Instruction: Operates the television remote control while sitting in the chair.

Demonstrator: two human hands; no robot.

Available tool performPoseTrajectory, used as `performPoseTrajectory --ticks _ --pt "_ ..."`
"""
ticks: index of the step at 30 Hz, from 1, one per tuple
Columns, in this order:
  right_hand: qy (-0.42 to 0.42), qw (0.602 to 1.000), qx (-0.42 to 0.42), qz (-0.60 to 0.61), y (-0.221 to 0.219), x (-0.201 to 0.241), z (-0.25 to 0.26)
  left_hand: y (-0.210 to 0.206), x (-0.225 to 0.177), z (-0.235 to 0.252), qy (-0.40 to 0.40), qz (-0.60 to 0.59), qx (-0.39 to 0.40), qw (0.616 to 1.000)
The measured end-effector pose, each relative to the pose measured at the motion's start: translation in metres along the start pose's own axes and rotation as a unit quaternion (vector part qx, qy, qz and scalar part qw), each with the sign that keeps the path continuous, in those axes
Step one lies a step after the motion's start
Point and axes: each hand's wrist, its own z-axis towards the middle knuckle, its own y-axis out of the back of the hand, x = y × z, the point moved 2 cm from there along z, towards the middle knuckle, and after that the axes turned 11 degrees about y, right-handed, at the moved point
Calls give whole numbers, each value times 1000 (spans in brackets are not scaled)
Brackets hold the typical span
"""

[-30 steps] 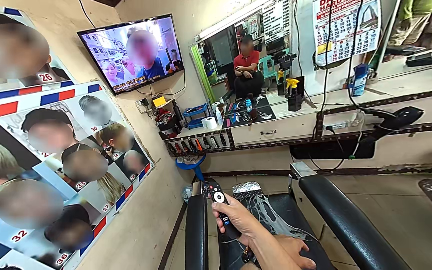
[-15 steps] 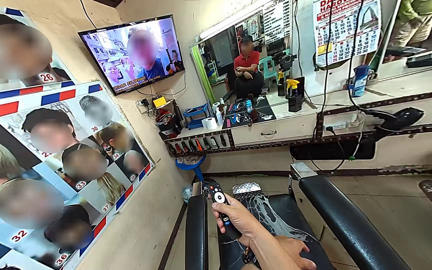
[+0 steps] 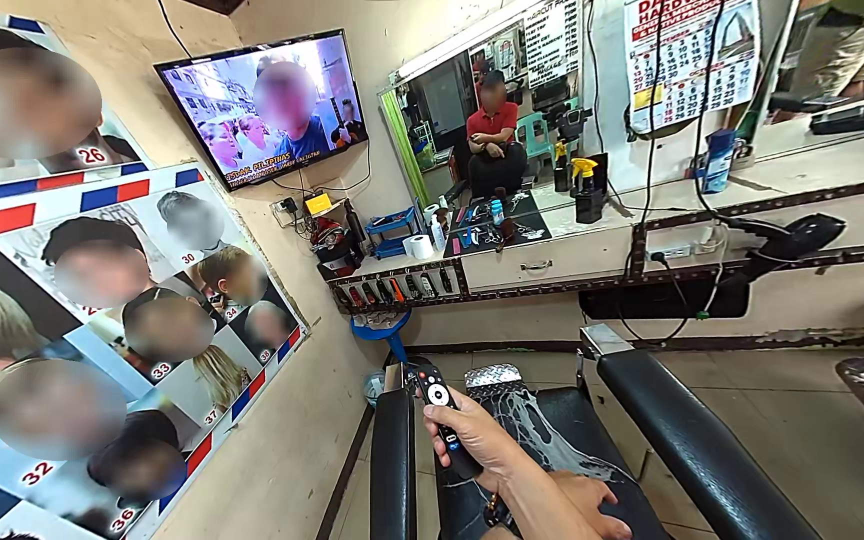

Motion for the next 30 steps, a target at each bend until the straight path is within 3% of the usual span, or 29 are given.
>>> performPoseTrajectory --ticks 22,30 --pt "-6 1000 11 11 1 0 -2 -11 13 16 -12 -11 -19 1000" --pt "-43 998 -29 45 4 5 -1 -15 15 18 6 -21 -24 999"
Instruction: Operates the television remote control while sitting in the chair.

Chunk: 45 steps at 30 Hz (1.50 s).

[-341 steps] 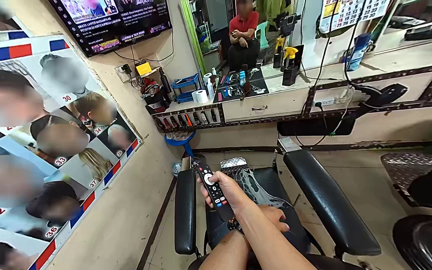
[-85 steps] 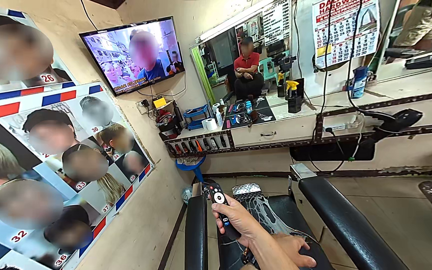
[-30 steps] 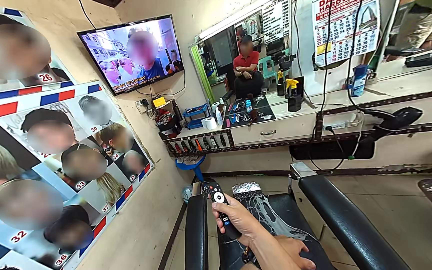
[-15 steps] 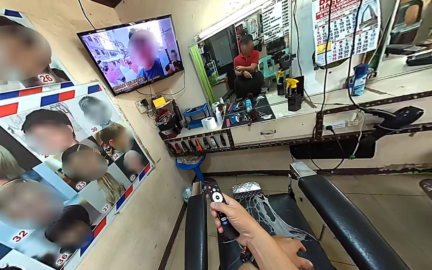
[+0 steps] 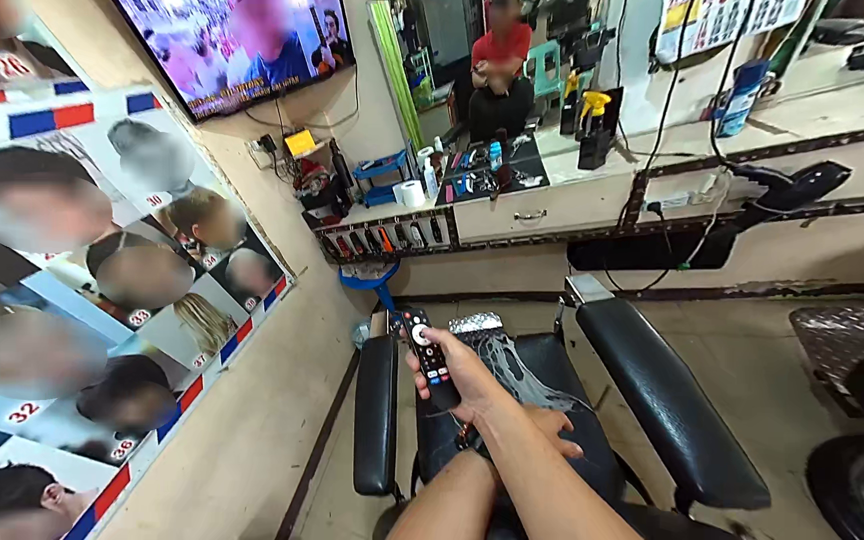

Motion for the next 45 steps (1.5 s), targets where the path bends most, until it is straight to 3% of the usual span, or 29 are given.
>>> performPoseTrajectory --ticks 24,28,35,39,42,45 --pt "-3 999 -22 28 0 -2 6 4 3 2 -8 5 13 1000" --pt "2 1000 -27 -6 -1 -1 7 6 1 0 -4 15 19 1000" --pt "57 979 -17 -195 -8 -7 7 7 -4 -12 -48 -2 -41 998" --pt "38 985 -17 -168 -10 -8 3 32 -42 -63 9 2 12 1000" --pt "31 989 -11 -141 -9 -6 3 27 -32 -52 -16 6 2 1000" --pt "29 990 -19 -135 -8 -4 4 30 -38 -54 8 5 8 1000"
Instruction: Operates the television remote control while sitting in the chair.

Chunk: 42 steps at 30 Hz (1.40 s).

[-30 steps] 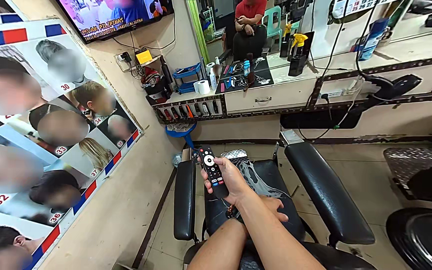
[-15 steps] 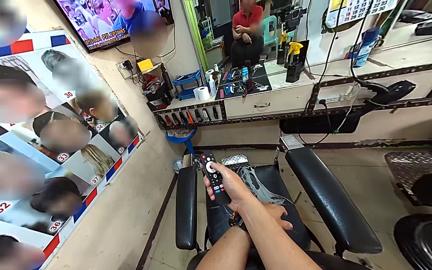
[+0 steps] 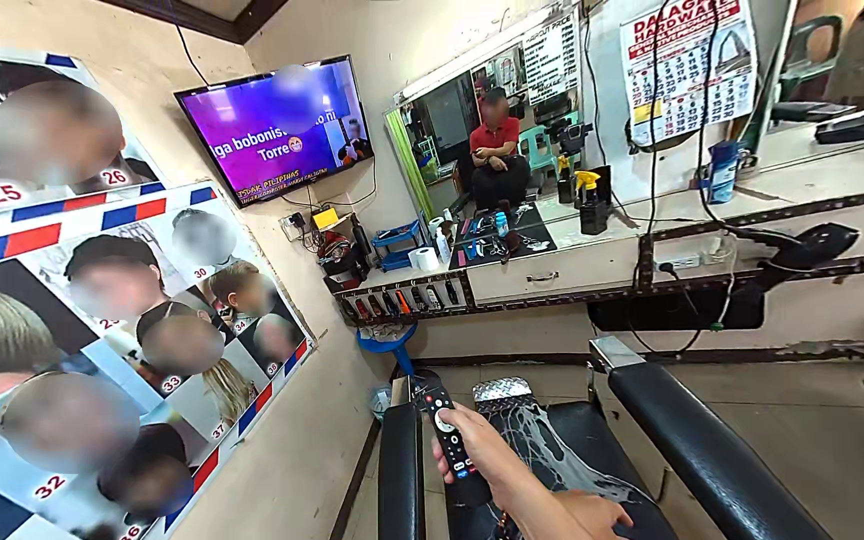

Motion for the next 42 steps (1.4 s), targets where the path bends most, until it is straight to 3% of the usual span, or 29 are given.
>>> performPoseTrajectory --ticks 4,8,13,23,42 --pt "2 1000 -3 15 -1 -1 0 1 -2 -3 10 -16 3 1000" --pt "-6 999 -18 39 -2 -1 -1 -11 22 29 -37 1 8 999" --pt "7 999 -15 44 -3 -1 -2 -1 0 -3 0 -6 -2 1000" --pt "3 997 61 36 -7 -2 -4 4 -5 -15 16 -19 -12 1000" --pt "-36 993 0 114 -1 -1 0 -12 11 21 21 -3 -13 1000"
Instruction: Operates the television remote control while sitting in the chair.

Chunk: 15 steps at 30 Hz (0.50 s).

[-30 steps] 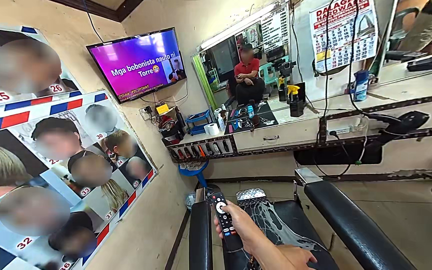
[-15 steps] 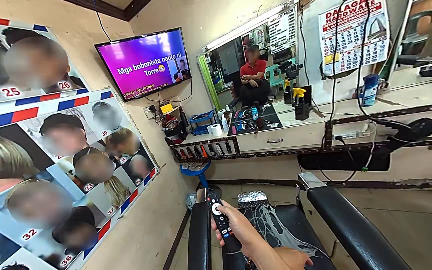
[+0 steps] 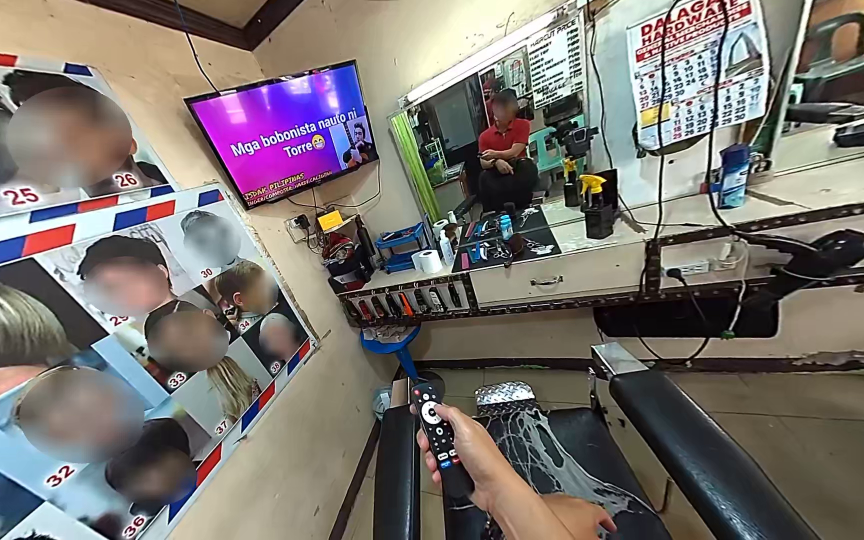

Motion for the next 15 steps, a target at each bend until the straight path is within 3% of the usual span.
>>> performPoseTrajectory --ticks 15 --pt "3 999 -14 34 -2 1 0 6 -3 -12 2 2 -1 1000"
